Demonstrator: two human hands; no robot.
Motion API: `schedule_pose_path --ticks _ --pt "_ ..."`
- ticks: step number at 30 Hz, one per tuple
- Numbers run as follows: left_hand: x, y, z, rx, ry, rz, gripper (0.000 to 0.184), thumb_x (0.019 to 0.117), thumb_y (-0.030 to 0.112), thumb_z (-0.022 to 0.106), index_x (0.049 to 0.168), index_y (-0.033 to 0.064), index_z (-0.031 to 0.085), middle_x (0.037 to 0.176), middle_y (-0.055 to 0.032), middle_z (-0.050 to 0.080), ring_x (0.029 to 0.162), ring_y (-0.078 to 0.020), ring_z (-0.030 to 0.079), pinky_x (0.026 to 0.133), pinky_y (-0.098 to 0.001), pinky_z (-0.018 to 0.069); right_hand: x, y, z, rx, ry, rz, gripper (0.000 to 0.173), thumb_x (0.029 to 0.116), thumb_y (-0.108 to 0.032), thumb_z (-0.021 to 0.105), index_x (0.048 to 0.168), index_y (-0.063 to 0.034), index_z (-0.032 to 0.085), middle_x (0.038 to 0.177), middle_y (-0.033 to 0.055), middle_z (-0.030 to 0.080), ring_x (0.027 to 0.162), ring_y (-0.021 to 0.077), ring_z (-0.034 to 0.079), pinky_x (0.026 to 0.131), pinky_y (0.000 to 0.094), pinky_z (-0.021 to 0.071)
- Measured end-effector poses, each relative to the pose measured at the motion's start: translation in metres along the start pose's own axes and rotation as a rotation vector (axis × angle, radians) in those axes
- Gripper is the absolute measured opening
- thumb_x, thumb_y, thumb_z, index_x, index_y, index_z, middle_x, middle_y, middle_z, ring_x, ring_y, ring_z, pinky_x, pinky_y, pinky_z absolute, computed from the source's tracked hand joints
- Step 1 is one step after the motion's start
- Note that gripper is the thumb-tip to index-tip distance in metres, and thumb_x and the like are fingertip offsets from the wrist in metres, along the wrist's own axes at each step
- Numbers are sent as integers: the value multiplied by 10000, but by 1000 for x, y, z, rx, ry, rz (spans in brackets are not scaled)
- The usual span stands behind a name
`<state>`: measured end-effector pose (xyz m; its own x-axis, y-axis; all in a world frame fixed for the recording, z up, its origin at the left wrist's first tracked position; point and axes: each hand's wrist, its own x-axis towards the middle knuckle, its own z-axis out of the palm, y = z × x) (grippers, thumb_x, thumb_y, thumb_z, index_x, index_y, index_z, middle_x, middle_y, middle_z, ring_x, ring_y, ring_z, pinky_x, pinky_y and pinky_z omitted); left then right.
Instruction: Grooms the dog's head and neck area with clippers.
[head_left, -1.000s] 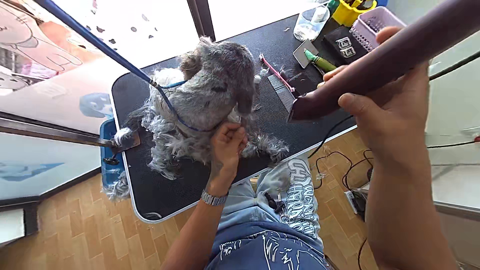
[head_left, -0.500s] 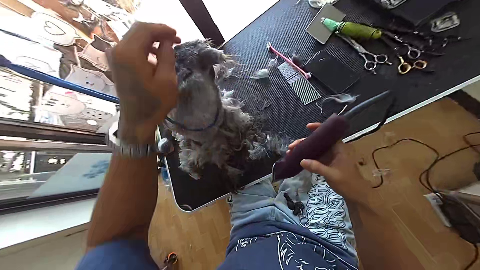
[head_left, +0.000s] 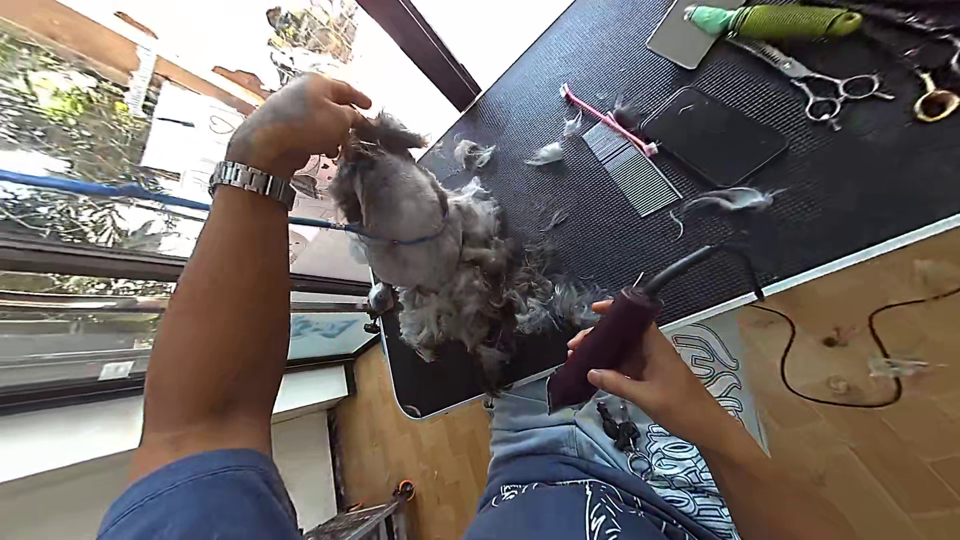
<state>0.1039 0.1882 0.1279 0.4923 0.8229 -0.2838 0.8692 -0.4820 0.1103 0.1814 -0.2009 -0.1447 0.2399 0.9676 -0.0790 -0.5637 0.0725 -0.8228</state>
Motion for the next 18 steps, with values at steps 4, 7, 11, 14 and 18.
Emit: schedule_pose_path --ticks 4,7,11,14,18 --pt "15 -8 5 -8 1 89 289 997 123 564 1268 58 643 1017 -80 690 747 -85 572 682 -313 489 8 -1 1 25 -27 5 771 832 -63 787 1461 -17 343 1205 135 701 1093 269 715 926 402 626" --pt "38 -20 7 100 33 82 272 1001 179 587 1218 45 682 1053 -150 697 903 -219 637 828 -479 502 11 -2 -1 14 -40 10 766 832 -57 784 1466 -30 355 1206 124 700 1088 258 716 922 390 629" --pt "58 -34 11 117 -89 -22 367 1002 330 624 1217 39 681 1164 -220 671 1099 -349 633 966 -640 452 11 0 -3 3 -34 8 770 824 -46 786 1463 -23 357 1202 120 706 1088 252 718 929 378 626" --pt "57 -45 17 -117 -150 12 258 1008 251 594 1211 110 667 1074 -76 694 915 -152 667 830 -426 559 11 1 -4 8 -28 10 762 829 -47 782 1461 -25 355 1203 116 705 1091 253 715 932 381 623" --pt "42 -55 15 -397 -246 164 224 990 98 558 1204 123 618 1026 25 683 865 -46 660 777 -274 583 12 3 -3 29 -27 14 761 833 -54 786 1458 -29 353 1198 130 706 1085 271 717 925 391 626"
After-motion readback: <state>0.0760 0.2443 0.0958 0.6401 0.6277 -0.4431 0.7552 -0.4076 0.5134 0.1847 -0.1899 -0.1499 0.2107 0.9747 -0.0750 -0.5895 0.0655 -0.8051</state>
